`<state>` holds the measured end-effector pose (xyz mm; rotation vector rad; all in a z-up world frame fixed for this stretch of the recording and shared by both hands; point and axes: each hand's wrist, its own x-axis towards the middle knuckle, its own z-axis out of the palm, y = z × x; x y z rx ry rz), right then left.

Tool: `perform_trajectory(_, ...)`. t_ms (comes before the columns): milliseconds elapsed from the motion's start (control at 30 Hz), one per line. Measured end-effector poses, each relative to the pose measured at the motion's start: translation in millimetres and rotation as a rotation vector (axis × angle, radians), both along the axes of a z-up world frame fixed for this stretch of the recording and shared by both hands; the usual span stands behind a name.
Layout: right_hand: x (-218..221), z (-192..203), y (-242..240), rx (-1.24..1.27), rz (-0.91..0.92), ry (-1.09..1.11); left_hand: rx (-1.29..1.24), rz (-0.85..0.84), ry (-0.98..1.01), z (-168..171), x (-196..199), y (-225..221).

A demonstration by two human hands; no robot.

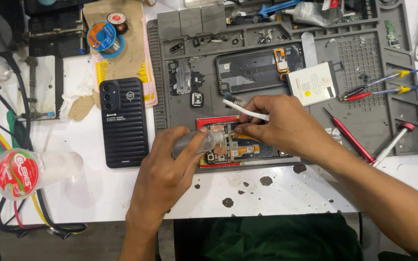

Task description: Cleaning a phone frame with a toothbrush and solvent, followed by applying heat to a motherboard using a heat gun.

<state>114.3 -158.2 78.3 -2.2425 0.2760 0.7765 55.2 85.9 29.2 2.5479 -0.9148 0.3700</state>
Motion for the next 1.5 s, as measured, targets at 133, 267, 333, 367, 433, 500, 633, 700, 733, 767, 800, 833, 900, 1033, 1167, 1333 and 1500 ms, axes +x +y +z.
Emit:
perform_trajectory(133,0.4,-5.2,-2.9,0.035,0.038,-0.039,0.032,0.009,0.008,0.4,1.4,0.7)
perform_trajectory(267,0.2,-2.0,-0.3,0.034,0.023,-0.006,0.044,-0.003,-0.001,0.9,2.0,0.1)
perform_trajectory(333,0.8,-4.2,-0.4,0.01,0.035,-0.019,0.046,0.0,-0.007,2.2,2.9,-0.3)
perform_trajectory(367,0.4,-5.6,-0.8,-0.014,0.043,-0.029,0.047,-0.003,-0.01,2.7,2.8,-0.8)
perform_trajectory(433,-0.2,-6.6,-1.0,-0.012,0.045,-0.033,0.045,-0.005,-0.005,4.9,1.6,-0.8)
perform_trajectory(500,-0.3,-6.2,-1.3,-0.01,0.042,-0.043,0.044,-0.012,-0.005,6.8,2.1,-1.3)
perform_trajectory(633,-0.9,-7.0,-2.9,0.014,0.043,-0.054,0.035,-0.021,-0.01,6.4,3.6,-2.4)
perform_trajectory(700,-0.6,-8.4,-3.6,0.017,0.057,-0.074,0.037,-0.019,-0.004,5.7,4.2,-3.0)
perform_trajectory(733,-0.6,-8.7,-3.5,0.03,0.056,-0.072,0.035,-0.02,0.0,5.9,4.0,-3.3)
perform_trajectory(767,-0.5,-9.2,-3.3,0.043,0.055,-0.07,0.033,-0.021,0.003,6.1,3.8,-3.4)
perform_trajectory(800,-0.6,-9.1,-3.2,0.044,0.056,-0.07,0.034,-0.02,0.003,6.4,3.8,-3.5)
perform_trajectory(833,-0.5,-9.0,-3.1,0.042,0.054,-0.07,0.024,-0.025,0.003,6.7,3.9,-3.6)
perform_trajectory(900,-1.1,-7.9,-2.7,0.04,0.051,-0.069,0.014,-0.031,0.003,7.4,3.4,-3.8)
perform_trajectory(1033,-1.3,-10.3,-3.5,-0.011,0.062,-0.078,0.026,-0.019,0.012,7.9,2.6,-3.9)
perform_trajectory(1167,-1.2,-9.7,-3.7,-0.023,0.066,-0.08,-0.066,0.012,0.056,7.8,-0.6,-3.6)
perform_trajectory(1333,-3.0,9.8,-13.3,0.064,0.074,-0.095,-0.554,0.349,0.042,-4.4,-19.8,8.9)
perform_trajectory(1500,-9.4,13.4,-42.1,0.181,0.015,-0.182,-0.572,0.836,-0.118,-6.8,-20.8,58.2)
